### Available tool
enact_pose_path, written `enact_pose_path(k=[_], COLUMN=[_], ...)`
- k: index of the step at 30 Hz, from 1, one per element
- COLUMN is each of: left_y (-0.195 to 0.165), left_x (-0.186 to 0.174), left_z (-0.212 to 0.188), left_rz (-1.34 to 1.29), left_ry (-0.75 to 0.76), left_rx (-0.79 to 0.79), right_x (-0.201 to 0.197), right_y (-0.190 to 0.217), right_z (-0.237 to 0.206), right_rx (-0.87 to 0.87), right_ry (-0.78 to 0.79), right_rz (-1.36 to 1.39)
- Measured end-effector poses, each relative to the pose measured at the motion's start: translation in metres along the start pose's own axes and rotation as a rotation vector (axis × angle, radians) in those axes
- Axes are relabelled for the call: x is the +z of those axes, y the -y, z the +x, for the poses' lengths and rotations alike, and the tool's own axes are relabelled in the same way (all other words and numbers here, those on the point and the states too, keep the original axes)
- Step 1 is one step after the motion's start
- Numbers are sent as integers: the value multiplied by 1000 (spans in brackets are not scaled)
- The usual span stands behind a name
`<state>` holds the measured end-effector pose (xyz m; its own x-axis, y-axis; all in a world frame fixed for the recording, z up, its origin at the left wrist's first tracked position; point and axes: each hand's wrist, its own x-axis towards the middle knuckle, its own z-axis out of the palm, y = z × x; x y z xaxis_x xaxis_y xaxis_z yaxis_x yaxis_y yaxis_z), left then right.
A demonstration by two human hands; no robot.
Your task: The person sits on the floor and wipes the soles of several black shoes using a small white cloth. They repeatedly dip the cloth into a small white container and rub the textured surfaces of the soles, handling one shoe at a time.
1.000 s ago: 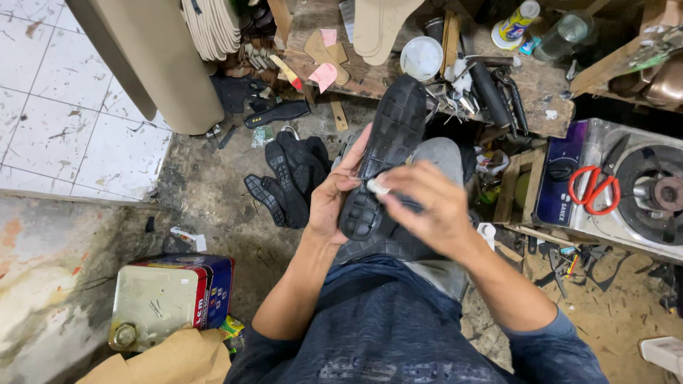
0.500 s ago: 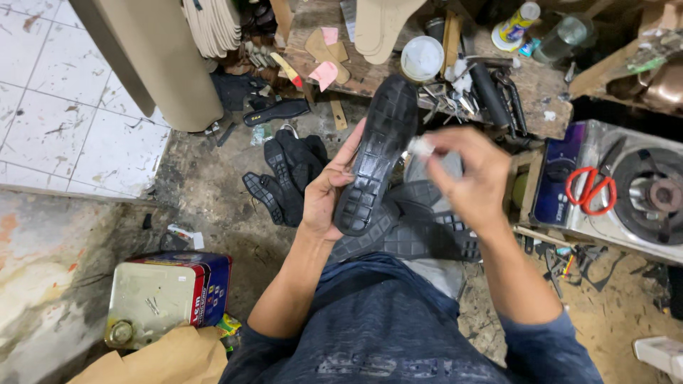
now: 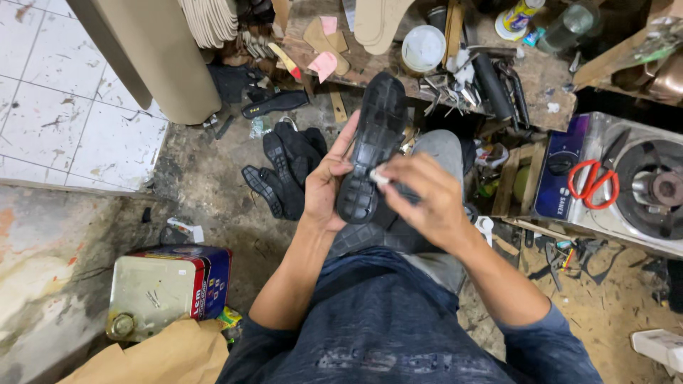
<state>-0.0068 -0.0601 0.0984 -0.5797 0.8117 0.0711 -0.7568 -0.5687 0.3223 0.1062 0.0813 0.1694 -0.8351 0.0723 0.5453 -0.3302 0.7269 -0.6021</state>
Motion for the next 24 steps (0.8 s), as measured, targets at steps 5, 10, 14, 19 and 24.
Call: enact_pose_path(k=[5,10,14,19,24], left_y=[0,-4,-1,-3,-27], left_x=[-5,-8,-10,-20,-67], left_z=[6,4,8,9,-2], left_rz=[-41,-32,27,94,67], left_ry=[-64,-133,-108,-152,-217], left_rx=[90,167,258,334,379], right_x=[7,12,18,31,25], right_y=[11,19,21,28,11], right_z=[-14,-21,-18,-25,-35], right_rx=[-39,31,44,127,264], right_ry=[59,19,-6,17,-18], right_rz=[49,83,143,262,327])
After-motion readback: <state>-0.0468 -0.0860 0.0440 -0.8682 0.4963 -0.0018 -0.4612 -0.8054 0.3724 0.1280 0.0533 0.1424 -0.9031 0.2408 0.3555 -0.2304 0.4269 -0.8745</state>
